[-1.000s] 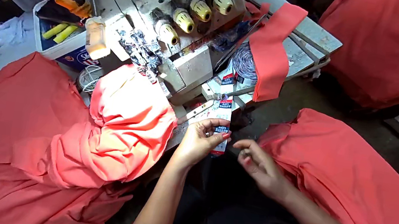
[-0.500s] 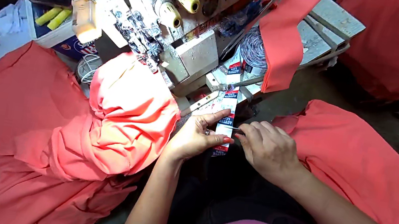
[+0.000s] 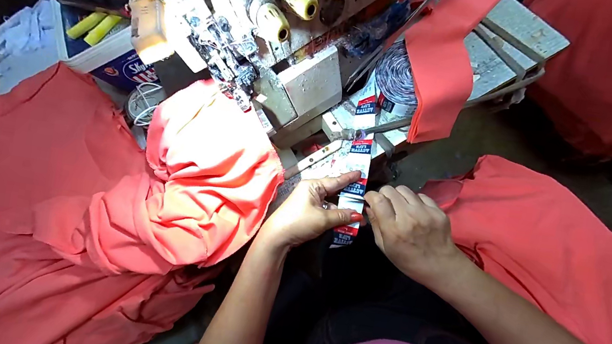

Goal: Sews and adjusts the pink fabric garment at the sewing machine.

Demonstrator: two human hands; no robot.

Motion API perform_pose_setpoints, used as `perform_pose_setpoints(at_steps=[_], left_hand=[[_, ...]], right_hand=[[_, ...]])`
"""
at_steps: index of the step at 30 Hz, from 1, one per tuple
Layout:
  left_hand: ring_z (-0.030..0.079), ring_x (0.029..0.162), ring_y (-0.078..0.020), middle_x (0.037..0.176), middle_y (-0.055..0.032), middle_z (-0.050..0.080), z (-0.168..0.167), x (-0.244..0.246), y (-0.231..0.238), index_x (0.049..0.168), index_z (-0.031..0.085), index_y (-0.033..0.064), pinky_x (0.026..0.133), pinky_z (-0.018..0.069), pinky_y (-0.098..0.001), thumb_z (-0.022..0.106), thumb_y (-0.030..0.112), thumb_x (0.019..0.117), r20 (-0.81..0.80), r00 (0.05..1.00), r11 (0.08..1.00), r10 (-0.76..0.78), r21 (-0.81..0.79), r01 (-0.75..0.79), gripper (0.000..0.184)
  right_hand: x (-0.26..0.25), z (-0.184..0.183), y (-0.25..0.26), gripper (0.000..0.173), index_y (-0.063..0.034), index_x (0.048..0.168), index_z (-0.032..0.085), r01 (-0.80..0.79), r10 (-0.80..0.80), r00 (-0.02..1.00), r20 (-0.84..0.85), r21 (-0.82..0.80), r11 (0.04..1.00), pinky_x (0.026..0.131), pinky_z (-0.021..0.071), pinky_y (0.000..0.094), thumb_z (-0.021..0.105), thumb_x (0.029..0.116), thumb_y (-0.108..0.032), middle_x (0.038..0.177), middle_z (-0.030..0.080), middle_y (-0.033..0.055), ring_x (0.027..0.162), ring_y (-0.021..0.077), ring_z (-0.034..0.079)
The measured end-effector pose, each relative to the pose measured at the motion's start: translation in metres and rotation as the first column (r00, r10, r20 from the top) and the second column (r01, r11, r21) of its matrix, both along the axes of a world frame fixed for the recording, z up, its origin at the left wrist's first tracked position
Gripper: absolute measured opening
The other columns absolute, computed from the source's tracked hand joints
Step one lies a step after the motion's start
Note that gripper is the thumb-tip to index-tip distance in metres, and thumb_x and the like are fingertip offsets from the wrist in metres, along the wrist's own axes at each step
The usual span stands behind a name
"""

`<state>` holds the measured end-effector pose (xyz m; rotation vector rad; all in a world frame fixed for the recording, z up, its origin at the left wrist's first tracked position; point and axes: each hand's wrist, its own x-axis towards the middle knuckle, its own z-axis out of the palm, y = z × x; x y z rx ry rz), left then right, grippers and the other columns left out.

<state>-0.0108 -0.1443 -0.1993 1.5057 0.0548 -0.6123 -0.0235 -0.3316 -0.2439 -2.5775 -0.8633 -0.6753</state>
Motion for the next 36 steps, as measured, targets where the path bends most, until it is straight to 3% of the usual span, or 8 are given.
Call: perform_pose_setpoints(at_steps=[9, 12, 16, 18, 22, 25, 30, 36], left_hand=[[0.070, 0.099, -0.0095, 0.135, -0.0170, 0.062, 0.008, -0.010, 0.005, 0.159, 0.025, -0.0017, 0.085, 0.0585, -0.0245, 0.068, -0.008, 0.0872, 0.089, 0.995, 0.998, -0.055, 0.043, 0.051, 0.084], [0.070, 0.085, -0.0068, 0.103, -0.0079, 0.072, 0.010, -0.033, 0.008, 0.146, 0.040, -0.0094, 0.080, 0.0594, -0.0236, 0.069, -0.006, 0.0874, 0.285, 0.932, 0.972, 0.223, 0.006, -0.234, 0.065], [0.073, 0.083, -0.0098, 0.091, 0.0006, 0.073, 0.011, -0.053, 0.004, 0.119, 0.052, 0.0014, 0.081, 0.0626, -0.0295, 0.067, -0.015, 0.0854, 0.294, 0.728, 0.773, 0.620, -0.388, -0.502, 0.040], [0.075, 0.085, -0.0118, 0.092, 0.0000, 0.075, 0.012, -0.061, 0.007, 0.111, 0.055, 0.0066, 0.083, 0.0630, -0.0316, 0.067, -0.014, 0.0868, 0.276, 0.695, 0.724, 0.664, -0.472, -0.503, 0.034], [0.070, 0.095, -0.0025, 0.103, 0.0063, 0.073, 0.009, -0.079, 0.026, 0.115, 0.058, 0.0041, 0.086, 0.0592, -0.0229, 0.070, -0.005, 0.0886, 0.483, 0.672, 0.827, 0.561, -0.301, -0.474, 0.030], [0.063, 0.115, -0.0059, 0.122, -0.0110, 0.068, 0.011, -0.083, 0.039, 0.126, 0.058, -0.0146, 0.101, 0.0531, -0.0254, 0.076, 0.020, 0.0909, 0.692, 0.652, 0.903, 0.311, -0.002, -0.429, 0.052], [0.067, 0.090, 0.0029, 0.090, -0.0036, 0.074, 0.023, -0.077, 0.056, 0.095, 0.072, -0.0050, 0.084, 0.0543, -0.0147, 0.066, 0.004, 0.0957, 0.845, 0.493, 0.871, 0.205, 0.072, -0.486, 0.011], [0.050, 0.135, -0.0077, 0.130, -0.0016, 0.065, 0.039, -0.068, 0.081, 0.094, 0.074, 0.0119, 0.113, 0.0415, -0.0268, 0.066, 0.020, 0.0993, 0.895, 0.444, 0.881, -0.034, 0.237, -0.410, 0.012]], right_hand=[[-0.002, 0.003, 0.003, 0.030, 0.0011, 0.095, 0.069, -0.003, 0.040, 0.989, -0.141, 0.251, 0.968, 0.058, 0.0541, 0.0391, 0.049, 0.1035, -0.021, 0.080, 0.069, 0.0144, 0.072, 0.0276, 0.069], [-0.009, 0.003, 0.008, 0.037, -0.0061, 0.115, 0.057, 0.081, 0.391, 0.815, -0.427, 0.753, 0.653, 0.070, 0.0475, 0.0094, 0.064, 0.0997, -0.039, 0.090, 0.060, -0.0089, 0.077, -0.0074, 0.055], [-0.025, 0.010, 0.034, 0.024, -0.0205, 0.119, 0.062, 0.364, 0.832, 0.356, -0.425, 0.883, 0.295, 0.056, 0.0452, 0.0098, 0.069, 0.0959, -0.021, 0.090, 0.064, -0.0183, 0.064, -0.0092, 0.052], [-0.024, 0.015, 0.046, 0.011, -0.0226, 0.107, 0.067, 0.426, 0.852, 0.345, -0.393, 0.875, 0.231, 0.050, 0.0420, 0.0098, 0.064, 0.0999, -0.015, 0.079, 0.064, -0.0165, 0.055, -0.0084, 0.049], [-0.003, 0.028, 0.048, 0.007, -0.0153, 0.099, 0.068, 0.092, 0.729, 0.568, -0.383, 0.909, 0.406, 0.065, 0.0468, 0.0070, 0.061, 0.0998, -0.013, 0.090, 0.067, -0.0136, 0.072, -0.0108, 0.055], [0.006, 0.043, 0.050, 0.017, -0.0008, 0.093, 0.069, -0.266, 0.633, 0.710, -0.308, 0.715, 0.646, 0.068, 0.0418, 0.0051, 0.062, 0.0969, -0.016, 0.083, 0.063, 0.0004, 0.074, -0.0073, 0.052], [0.001, 0.060, 0.065, 0.016, -0.0060, 0.098, 0.065, -0.196, 0.726, 0.629, -0.278, 0.847, 0.494, 0.071, 0.0461, 0.0048, 0.057, 0.1042, -0.019, 0.085, 0.063, -0.0075, 0.077, -0.0113, 0.055], [0.000, 0.059, 0.102, 0.036, -0.0194, 0.084, 0.060, 0.498, 0.915, -0.206, -0.348, 0.767, 0.404, 0.043, 0.0351, 0.0098, 0.033, 0.1065, -0.022, 0.060, 0.054, -0.0126, 0.045, -0.0073, 0.042]])
